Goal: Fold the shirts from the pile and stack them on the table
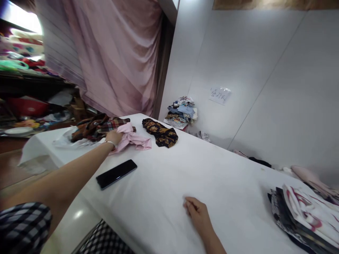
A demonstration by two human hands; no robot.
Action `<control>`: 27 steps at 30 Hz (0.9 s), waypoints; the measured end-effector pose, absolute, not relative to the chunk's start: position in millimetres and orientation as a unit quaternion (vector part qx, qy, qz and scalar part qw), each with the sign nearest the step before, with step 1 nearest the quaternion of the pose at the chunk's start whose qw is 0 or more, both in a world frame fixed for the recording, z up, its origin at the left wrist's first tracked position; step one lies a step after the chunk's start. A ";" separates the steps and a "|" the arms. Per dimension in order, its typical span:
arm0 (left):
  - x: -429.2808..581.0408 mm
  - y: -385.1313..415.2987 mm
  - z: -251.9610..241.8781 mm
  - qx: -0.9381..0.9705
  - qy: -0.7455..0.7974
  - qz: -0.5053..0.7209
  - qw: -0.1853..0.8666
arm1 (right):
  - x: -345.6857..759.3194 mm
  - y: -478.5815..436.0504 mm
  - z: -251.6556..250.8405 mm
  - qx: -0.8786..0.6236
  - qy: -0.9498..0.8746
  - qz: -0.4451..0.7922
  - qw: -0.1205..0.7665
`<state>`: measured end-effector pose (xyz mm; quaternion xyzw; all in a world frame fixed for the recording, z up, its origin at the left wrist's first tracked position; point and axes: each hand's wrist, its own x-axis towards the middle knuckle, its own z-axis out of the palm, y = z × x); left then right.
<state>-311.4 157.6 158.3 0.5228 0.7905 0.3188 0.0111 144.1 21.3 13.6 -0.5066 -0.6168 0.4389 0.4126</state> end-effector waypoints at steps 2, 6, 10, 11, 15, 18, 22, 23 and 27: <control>-283.7 164.2 177.7 0.544 0.767 0.340 -0.011 | 145.3 26.3 7.0 -0.507 -0.568 0.469 0.448; -191.2 160.1 190.9 0.668 0.659 0.344 -0.024 | 156.9 31.1 7.8 -0.480 -0.475 0.520 0.523; -86.7 111.4 154.5 0.833 0.485 0.263 0.051 | 179.0 32.6 20.5 -0.414 -0.353 0.563 0.622; -67.4 95.4 142.3 0.876 0.422 0.219 0.085 | 184.3 32.8 24.1 -0.398 -0.331 0.572 0.636; -32.3 58.2 111.5 0.912 0.329 0.167 0.181 | 196.0 34.3 34.3 -0.369 -0.307 0.600 0.640; -33.7 74.1 108.6 0.863 0.400 0.254 0.175 | 197.3 37.5 35.6 -0.373 -0.315 0.595 0.638; -35.7 114.4 102.4 0.818 0.493 0.277 0.109 | 199.3 40.6 35.1 -0.379 -0.313 0.603 0.628; -33.7 121.0 98.4 0.814 0.506 0.264 0.110 | 200.3 40.8 35.5 -0.379 -0.312 0.607 0.624; -13.6 118.8 79.7 0.821 0.501 0.218 0.162 | 204.3 40.4 37.5 -0.381 -0.306 0.623 0.610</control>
